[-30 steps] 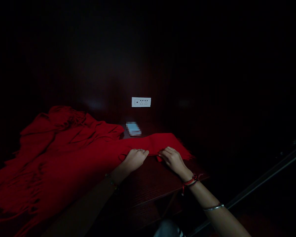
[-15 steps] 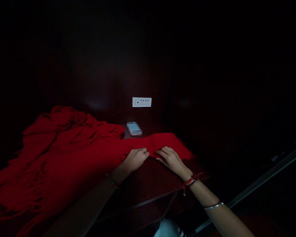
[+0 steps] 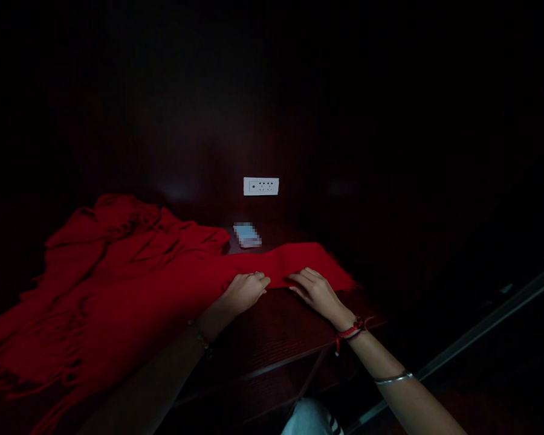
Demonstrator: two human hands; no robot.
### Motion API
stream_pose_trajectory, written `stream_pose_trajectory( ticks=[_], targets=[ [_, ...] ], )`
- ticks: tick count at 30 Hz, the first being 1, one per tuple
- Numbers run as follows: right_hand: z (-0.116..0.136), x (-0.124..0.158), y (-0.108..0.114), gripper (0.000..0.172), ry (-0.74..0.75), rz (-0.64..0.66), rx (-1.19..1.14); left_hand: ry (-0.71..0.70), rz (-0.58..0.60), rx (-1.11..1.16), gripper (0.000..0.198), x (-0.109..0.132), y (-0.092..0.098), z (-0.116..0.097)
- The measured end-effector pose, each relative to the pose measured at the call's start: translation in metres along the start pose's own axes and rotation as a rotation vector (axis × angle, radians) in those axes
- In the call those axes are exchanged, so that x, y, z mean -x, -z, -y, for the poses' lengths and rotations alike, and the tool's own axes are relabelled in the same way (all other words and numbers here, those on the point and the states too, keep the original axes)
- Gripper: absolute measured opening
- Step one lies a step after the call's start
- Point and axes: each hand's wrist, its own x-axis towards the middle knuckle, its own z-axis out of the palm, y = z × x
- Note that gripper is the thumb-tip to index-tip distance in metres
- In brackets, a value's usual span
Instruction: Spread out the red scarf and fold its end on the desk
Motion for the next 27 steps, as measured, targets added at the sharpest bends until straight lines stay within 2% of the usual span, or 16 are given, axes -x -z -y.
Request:
stream_pose_trajectory(
  ticks=[5,12,20,27],
  targets=[
    [0.004,-0.003,0.000,0.020,0.069,0.038,0.077,-0.004,0.001,0.002,0.011,-0.002,0.000,-0.001],
    [0.000,-0.001,-0.005,0.018,0.035,0.041,0.096,-0.008,0.038,0.010,0.015,-0.005,0.004,-0.001],
    [0.025,-0.015,-0.004,0.017,0.043,0.027,0.142,0.012,0.001,0.008,0.017,-0.003,0.002,-0.001],
    [0.022,-0.013,-0.010,0.016,0.016,0.004,0.155,0.023,0.020,-0.005,0.015,-0.001,0.005,-0.001]
  ],
)
